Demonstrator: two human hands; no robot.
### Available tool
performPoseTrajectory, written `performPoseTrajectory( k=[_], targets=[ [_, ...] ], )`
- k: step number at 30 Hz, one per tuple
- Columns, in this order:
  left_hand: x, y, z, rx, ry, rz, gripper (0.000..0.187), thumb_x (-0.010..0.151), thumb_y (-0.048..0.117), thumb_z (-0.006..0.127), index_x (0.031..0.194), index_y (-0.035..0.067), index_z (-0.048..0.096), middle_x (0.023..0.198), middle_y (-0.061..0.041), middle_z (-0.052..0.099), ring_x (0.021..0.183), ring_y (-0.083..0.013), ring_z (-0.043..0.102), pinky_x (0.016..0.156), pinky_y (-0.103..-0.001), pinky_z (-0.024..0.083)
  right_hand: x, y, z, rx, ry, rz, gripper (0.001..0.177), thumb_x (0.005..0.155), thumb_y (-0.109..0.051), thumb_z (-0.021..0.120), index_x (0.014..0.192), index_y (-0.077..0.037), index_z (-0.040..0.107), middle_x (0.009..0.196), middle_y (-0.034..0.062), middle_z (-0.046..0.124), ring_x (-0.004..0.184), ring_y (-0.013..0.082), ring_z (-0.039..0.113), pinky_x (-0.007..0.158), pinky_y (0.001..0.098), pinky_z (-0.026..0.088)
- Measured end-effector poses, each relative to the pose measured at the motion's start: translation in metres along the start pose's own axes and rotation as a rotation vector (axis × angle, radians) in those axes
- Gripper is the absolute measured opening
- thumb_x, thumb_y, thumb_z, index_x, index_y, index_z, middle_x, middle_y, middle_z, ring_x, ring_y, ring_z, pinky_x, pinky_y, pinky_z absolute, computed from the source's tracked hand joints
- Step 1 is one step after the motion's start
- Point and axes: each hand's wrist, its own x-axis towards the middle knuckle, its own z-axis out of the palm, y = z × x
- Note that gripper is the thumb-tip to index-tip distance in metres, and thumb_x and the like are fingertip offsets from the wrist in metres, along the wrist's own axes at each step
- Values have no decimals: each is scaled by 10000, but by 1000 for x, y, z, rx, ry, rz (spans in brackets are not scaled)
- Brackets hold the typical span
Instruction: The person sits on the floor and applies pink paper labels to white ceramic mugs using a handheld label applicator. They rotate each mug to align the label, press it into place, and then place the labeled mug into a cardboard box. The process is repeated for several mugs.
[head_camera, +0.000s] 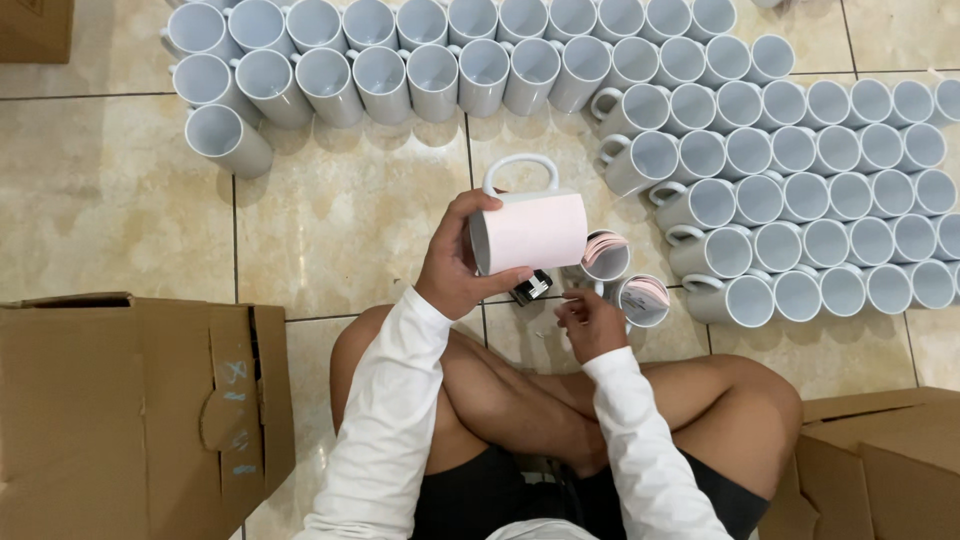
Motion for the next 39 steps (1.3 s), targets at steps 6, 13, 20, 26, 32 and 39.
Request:
performPoseTrajectory(
  k=[6, 13, 20, 26, 32, 39],
  targets=[
    [7, 11, 9, 154, -72, 72, 639, 673, 187, 886, 1167, 123, 486, 1259, -147, 466, 1197, -304, 496, 1029, -495, 367, -9, -50, -65, 714, 251, -261, 125, 849, 50, 686, 967, 21, 661, 803, 159, 646, 761, 205, 650, 697, 332, 596],
    [4, 13, 19, 168, -143, 86, 628, 675, 183, 881, 1168, 135, 494, 1278, -189, 444, 1195, -361, 506, 1032, -525, 366, -11, -111, -82, 1129, 53, -485, 37, 895, 14, 577, 910, -20, 581, 1303, 189, 547, 1228, 309, 549, 920, 402, 543],
    [2, 14, 20, 154, -180, 83, 625, 668, 181, 882, 1170, 144, 511, 1293, -206, 432, 1203, -372, 505, 1030, -525, 372, 0, -132, -69, 858, -7, -469, 43, 859, -16, 636, 883, 19, 628, 1362, 218, 490, 1264, 325, 491, 1055, 420, 398],
    [3, 12, 20, 158, -204, 103, 609, 674, 186, 877, 1164, 149, 518, 1303, -202, 427, 1204, -370, 507, 1023, -501, 382, 1, -148, -75, 750, -81, -361, 99, 817, -44, 695, 871, 27, 652, 1291, 219, 531, 1181, 294, 545, 1032, 426, 399],
    [2, 13, 18, 183, -217, 113, 601, 663, 177, 882, 1150, 134, 531, 1296, -216, 438, 1188, -395, 520, 1012, -508, 397, -1, -151, -76, 708, -116, -336, 136, 782, -52, 731, 888, 8, 669, 1199, 189, 588, 1114, 264, 583, 983, 389, 424],
    [-2, 11, 17, 249, -229, 159, 554, 681, 205, 863, 1141, 145, 561, 1279, -196, 484, 1162, -392, 547, 1001, -509, 404, 1, -142, -60, 831, 0, -297, 254, 765, -40, 726, 967, -18, 574, 990, 143, 611, 994, 236, 595, 890, 363, 472]
  ],
)
